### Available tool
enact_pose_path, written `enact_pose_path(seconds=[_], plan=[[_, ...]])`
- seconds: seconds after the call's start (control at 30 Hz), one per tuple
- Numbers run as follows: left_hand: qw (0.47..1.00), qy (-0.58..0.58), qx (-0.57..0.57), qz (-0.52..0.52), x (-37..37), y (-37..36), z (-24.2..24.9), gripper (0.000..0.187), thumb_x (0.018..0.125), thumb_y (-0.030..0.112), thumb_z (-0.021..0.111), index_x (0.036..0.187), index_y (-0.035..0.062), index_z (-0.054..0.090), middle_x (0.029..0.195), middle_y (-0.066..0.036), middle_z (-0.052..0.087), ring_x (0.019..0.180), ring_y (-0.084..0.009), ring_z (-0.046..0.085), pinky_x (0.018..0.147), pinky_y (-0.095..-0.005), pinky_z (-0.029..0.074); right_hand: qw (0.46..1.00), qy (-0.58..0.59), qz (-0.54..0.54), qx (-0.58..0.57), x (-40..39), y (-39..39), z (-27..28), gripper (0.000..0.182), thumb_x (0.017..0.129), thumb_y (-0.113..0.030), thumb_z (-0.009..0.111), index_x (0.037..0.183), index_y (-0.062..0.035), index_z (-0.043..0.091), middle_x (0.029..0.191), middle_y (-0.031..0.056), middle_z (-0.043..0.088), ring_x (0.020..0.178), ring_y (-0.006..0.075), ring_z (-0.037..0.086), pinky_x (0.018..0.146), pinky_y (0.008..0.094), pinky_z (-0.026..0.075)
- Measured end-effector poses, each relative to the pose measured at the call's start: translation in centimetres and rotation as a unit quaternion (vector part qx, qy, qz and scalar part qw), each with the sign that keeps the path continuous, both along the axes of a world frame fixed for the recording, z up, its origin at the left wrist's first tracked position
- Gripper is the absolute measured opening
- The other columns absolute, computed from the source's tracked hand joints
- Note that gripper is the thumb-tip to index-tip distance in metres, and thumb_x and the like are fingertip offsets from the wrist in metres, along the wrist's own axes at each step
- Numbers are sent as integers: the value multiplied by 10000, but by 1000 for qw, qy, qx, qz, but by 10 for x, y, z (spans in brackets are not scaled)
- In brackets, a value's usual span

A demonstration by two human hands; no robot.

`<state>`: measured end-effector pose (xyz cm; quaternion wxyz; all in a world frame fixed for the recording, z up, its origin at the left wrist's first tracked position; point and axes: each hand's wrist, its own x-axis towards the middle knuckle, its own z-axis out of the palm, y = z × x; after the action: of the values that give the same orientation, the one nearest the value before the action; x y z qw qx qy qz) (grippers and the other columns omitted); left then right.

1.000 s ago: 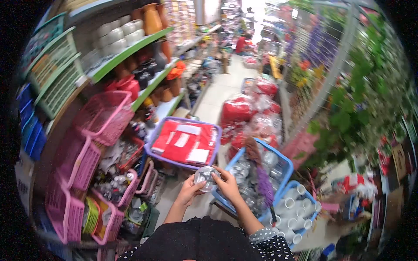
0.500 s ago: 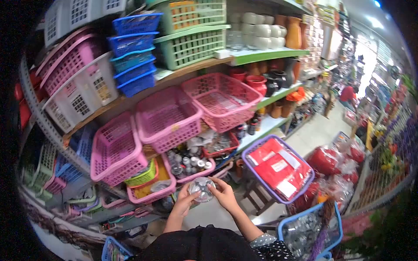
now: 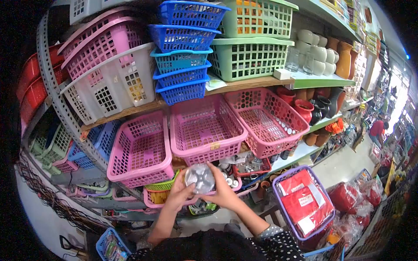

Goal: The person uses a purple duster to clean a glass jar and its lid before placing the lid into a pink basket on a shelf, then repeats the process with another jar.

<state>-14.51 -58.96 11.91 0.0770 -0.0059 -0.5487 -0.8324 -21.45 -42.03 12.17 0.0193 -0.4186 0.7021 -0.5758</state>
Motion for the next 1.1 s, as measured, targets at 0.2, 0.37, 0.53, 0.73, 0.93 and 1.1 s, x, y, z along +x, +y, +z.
enact_pose_path(seconds=[0.2, 0.37, 0.53, 0.73, 0.93, 1.1], plan=[[973, 125, -185, -65, -64, -24, 64, 863, 805, -15, 665, 1445, 84, 94, 1430, -125, 249, 1309, -225, 317, 1043, -365, 351, 998, 40, 54, -20, -82, -18, 65, 965, 644, -139, 810, 1389, 32, 221, 1341, 216, 377, 1276, 274, 378, 1074, 367, 300], [938, 4, -347, -10, -133, -64, 61, 699, 967, 390, 447, 1437, 69, 42, 1304, -176, 433, 1122, -251, 520, 929, -367, 443, 997, 54, 54, -15, -170, -69, 80, 947, 595, -254, 818, 1312, 66, 288, 1239, 244, 480, 1208, 313, 455, 1012, 400, 385], [886, -171, -430, -37, -148, -73, 66, 671, 968, 489, 350, 1414, 36, 135, 1032, -174, 616, 905, -239, 624, 790, -332, 489, 917, 161, -103, 350, -239, -142, 67, 1179, 528, -534, 777, 1339, 129, 237, 1259, 287, 488, 1244, 444, 396, 1013, 462, 376], [861, -210, -418, -201, -159, -88, 63, 493, 979, 408, 364, 1323, 57, 404, 885, -162, 660, 744, -197, 657, 657, -304, 534, 861, 211, -5, 462, -288, -213, 2, 1248, 522, -566, 774, 1361, 136, 173, 1305, 328, 433, 1226, 465, 421, 1050, 421, 351], [827, -51, -560, 21, -157, -99, 54, 339, 936, 317, 461, 1115, 35, 517, 897, -165, 652, 715, -273, 648, 674, -380, 516, 824, 106, 58, 554, -299, -248, -65, 1357, 527, -617, 758, 1388, 147, 39, 1430, 254, 305, 1294, 446, 329, 1068, 458, 281], [561, -138, -756, 308, -161, -101, 29, 571, 863, 360, 545, 1112, -147, 459, 1146, -347, 485, 876, -472, 593, 763, -489, 497, 828, 79, -44, 553, -271, -235, -57, 1358, 509, -638, 757, 1373, 161, 79, 1411, 278, 302, 1309, 426, 299, 1076, 452, 263]])
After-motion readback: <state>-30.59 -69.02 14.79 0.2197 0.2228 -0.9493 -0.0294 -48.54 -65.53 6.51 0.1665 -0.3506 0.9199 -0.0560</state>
